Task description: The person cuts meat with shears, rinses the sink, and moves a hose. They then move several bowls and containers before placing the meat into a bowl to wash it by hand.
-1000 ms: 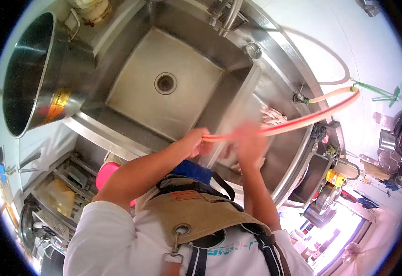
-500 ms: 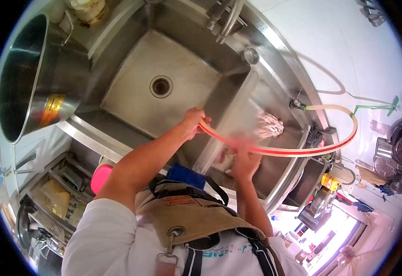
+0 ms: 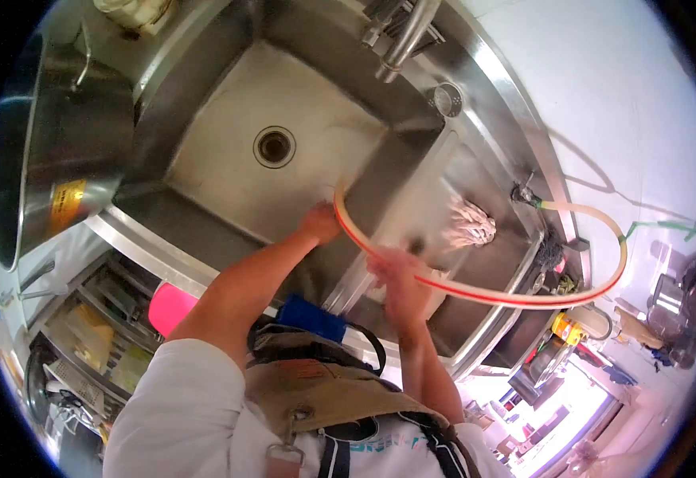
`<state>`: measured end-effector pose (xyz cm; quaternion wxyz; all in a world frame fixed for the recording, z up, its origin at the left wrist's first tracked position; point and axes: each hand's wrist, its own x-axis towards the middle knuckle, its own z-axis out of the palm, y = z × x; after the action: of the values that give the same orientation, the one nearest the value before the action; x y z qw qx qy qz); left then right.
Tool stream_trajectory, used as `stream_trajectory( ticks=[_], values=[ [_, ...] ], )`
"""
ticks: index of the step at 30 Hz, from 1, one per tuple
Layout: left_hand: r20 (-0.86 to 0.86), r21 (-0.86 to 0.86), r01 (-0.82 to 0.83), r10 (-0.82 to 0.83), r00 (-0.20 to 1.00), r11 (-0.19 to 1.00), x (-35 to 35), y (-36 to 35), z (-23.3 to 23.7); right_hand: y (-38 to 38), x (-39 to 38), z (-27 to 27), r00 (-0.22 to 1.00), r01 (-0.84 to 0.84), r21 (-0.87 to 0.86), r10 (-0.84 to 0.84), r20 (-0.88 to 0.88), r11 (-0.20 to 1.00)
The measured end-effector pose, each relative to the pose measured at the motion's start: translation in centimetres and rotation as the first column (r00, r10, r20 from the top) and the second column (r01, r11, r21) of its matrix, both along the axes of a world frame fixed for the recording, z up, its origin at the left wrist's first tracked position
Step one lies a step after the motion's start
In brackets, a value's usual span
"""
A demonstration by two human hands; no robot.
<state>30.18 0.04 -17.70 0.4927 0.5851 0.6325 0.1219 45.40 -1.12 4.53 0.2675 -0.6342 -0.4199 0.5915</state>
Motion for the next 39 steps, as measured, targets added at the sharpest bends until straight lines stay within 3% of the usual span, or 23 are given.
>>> stream_trajectory(
  ticks=[1,2,4,5,7,10,13,14,15,17,18,20,22,24,27,29,31,34,36,37,39],
  values=[
    [-0.128,0.061,0.076,-0.068,0.989,0.995,0.3,-0.1,-0.4,-0.1,-0.2,0.2,0.999,-0.036,0.009,0.036,0.011,0.999],
    [-0.253,0.192,0.089,-0.038,0.967,0.977,1.5,-0.8,-4.9,-0.2,-0.4,0.4,0.997,-0.074,0.017,0.073,0.019,0.997],
    [-0.311,-0.020,0.298,-0.290,0.905,0.954,-0.6,2.3,0.7,-0.6,-0.9,0.4,0.984,0.070,-0.045,-0.076,-0.162,0.997],
    [-0.429,0.011,0.337,-0.300,0.852,0.941,-0.1,3.0,-1.0,-0.4,-1.1,0.7,0.957,0.138,-0.088,-0.156,-0.246,0.987],
    [-0.648,0.053,0.435,-0.301,0.699,0.899,0.4,4.7,-3.9,0.9,-1.6,2.1,0.973,0.152,-0.134,-0.172,-0.152,0.979],
    [-0.487,-0.220,0.259,-0.335,0.806,0.941,-2.1,10.4,-2.0,1.8,-1.0,2.1,0.976,0.171,-0.092,-0.182,-0.121,0.981],
    [-0.603,-0.096,0.200,-0.217,0.768,0.975,-3.8,7.9,-4.3,2.3,-0.3,1.2,0.980,0.155,-0.021,-0.156,-0.121,0.988],
    [-0.612,-0.038,0.168,-0.156,0.776,0.985,-4.3,5.7,-5.2,2.9,-0.2,1.7,1.000,-0.010,-0.035,0.010,0.000,0.999],
    [-0.622,0.030,0.137,-0.089,0.778,0.990,-4.5,2.7,-6.1,3.2,-0.3,1.2,0.999,-0.048,-0.060,0.046,-0.020,0.997],
    [-0.599,-0.021,0.039,-0.044,0.800,0.999,-5.7,-1.6,-4.8,2.5,-0.5,0.7,0.992,-0.125,-0.120,0.119,-0.051,0.985],
    [-0.572,-0.138,-0.031,-0.055,0.818,0.990,-6.8,-2.9,-2.7,1.9,-1.2,0.5,0.991,-0.121,-0.135,0.111,-0.078,0.983],
    [-0.596,-0.340,-0.193,-0.052,0.802,0.921,-9.0,-6.5,-3.5,1.3,-2.6,0.5,0.961,-0.265,-0.194,0.243,-0.129,0.945],
    [-0.686,-0.469,-0.387,-0.051,0.726,0.794,-10.4,-11.3,-9.0,0.9,-4.2,1.1,0.931,-0.360,-0.269,0.325,-0.167,0.893],
    [-0.692,-0.555,-0.225,-0.295,0.659,0.800,-12.0,-9.8,-2.9,0.9,-6.2,1.5,0.923,-0.378,-0.315,0.325,-0.208,0.871],
    [-0.486,-0.753,-0.048,-0.505,0.713,0.656,-16.8,-5.8,6.8,0.5,-8.2,1.1,0.922,-0.347,-0.407,0.226,-0.315,0.845],
    [-0.456,-0.798,-0.093,-0.496,0.738,0.595,-21.3,-4.7,7.8,0.4,-9.7,0.6,0.900,-0.322,-0.443,0.125,-0.418,0.837],
    [-0.504,-0.807,-0.133,-0.554,0.663,0.575,-26.6,-4.9,8.2,0.7,-11.4,0.6,0.860,-0.334,-0.420,0.091,-0.502,0.844],
    [-0.423,-0.860,0.033,-0.748,0.512,0.509,-32.9,-4.9,8.3,1.4,-14.1,0.0,0.794,-0.314,-0.376,0.025,-0.607,0.872],
    [-0.539,-0.775,0.056,-0.704,0.462,0.630,-35.0,-6.8,6.7,2.6,-15.9,0.3,0.781,-0.285,-0.370,-0.010,-0.625,0.884],
    [-0.661,-0.658,0.029,-0.595,0.457,0.753,-35.1,-8.7,5.0,3.2,-16.7,0.7,0.771,-0.259,-0.376,-0.044,-0.635,0.890],
    [-0.671,-0.559,-0.003,-0.450,0.589,0.829,-34.5,-9.3,5.0,3.8,-17.8,2.0,0.753,-0.201,-0.397,-0.118,-0.647,0.896]
  ],
)
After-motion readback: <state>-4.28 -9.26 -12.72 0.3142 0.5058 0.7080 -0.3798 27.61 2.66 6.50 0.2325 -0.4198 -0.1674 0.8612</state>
